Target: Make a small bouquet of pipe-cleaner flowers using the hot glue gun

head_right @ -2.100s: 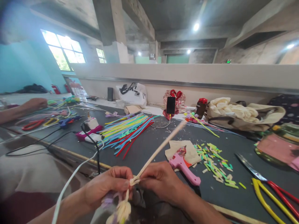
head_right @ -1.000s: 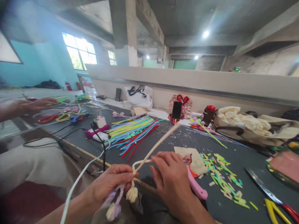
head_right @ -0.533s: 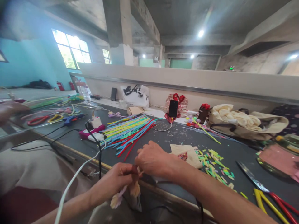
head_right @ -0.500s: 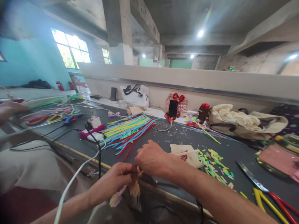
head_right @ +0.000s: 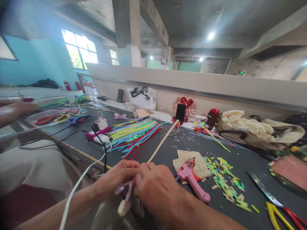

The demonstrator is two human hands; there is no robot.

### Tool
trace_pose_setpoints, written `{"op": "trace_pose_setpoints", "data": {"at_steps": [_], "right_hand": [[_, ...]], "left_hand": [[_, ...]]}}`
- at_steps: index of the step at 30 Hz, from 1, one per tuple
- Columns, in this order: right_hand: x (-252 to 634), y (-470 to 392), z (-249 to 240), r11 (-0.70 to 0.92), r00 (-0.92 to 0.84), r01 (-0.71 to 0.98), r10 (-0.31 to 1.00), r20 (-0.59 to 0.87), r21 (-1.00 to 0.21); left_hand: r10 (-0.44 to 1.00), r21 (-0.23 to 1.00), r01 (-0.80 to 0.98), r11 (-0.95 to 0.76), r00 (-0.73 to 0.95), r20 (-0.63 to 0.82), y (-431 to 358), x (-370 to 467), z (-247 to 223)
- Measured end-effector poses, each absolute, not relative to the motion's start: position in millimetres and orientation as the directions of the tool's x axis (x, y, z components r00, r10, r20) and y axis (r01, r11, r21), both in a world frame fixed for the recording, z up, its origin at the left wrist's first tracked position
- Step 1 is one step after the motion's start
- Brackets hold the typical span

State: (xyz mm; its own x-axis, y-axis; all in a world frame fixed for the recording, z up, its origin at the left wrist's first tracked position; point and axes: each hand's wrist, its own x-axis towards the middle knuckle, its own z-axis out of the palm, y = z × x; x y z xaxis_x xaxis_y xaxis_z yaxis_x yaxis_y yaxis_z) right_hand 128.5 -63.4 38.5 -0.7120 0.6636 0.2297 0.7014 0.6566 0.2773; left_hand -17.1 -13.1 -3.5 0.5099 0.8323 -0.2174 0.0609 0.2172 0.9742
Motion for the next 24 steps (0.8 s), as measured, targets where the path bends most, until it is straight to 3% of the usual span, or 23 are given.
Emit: {"op": "trace_pose_setpoints", "data": {"at_steps": [3, 6, 9, 11, 14, 20, 24], "right_hand": [[142.8, -64.4, 31.3, 0.634, -0.626, 0.773, 0.751, 0.211, 0.038], [153.9, -61.2, 27.9, 0.576, -0.545, 0.748, 0.817, 0.191, -0.329], [160.6, -53.1, 19.6, 0.367, -0.439, 0.598, 0.894, 0.092, -0.712], [162.3, -46.1, 11.2, 0.187, -0.423, 0.478, 0.905, -0.039, -0.858], [160.5, -37.9, 2.5, 0.086, -0.463, 0.359, 0.881, -0.097, -0.929], [154.6, -34.0, 10.1, 0.237, -0.452, 0.473, 0.892, -0.003, -0.849], [158.7, -30.9, 8.6, 0.321, -0.477, 0.479, 0.877, 0.064, -0.817]], "left_hand": [[0.806, 0.947, -0.025, 0.321, 0.532, -0.260, -17.0, -20.1, -7.9], [0.781, 0.911, -0.117, 0.395, 0.566, -0.265, -24.3, -20.7, -11.0], [0.761, 0.875, -0.203, 0.440, 0.601, -0.244, -30.7, -21.0, -13.3], [0.734, 0.844, -0.241, 0.479, 0.638, -0.234, -33.6, -22.3, -15.1], [0.690, 0.827, -0.241, 0.508, 0.689, -0.222, -36.5, -24.3, -20.0], [0.622, 0.810, -0.156, 0.565, 0.726, -0.293, -38.8, -23.1, -36.5], [0.666, 0.816, -0.164, 0.554, 0.676, -0.317, -37.5, -24.3, -38.8]]}}
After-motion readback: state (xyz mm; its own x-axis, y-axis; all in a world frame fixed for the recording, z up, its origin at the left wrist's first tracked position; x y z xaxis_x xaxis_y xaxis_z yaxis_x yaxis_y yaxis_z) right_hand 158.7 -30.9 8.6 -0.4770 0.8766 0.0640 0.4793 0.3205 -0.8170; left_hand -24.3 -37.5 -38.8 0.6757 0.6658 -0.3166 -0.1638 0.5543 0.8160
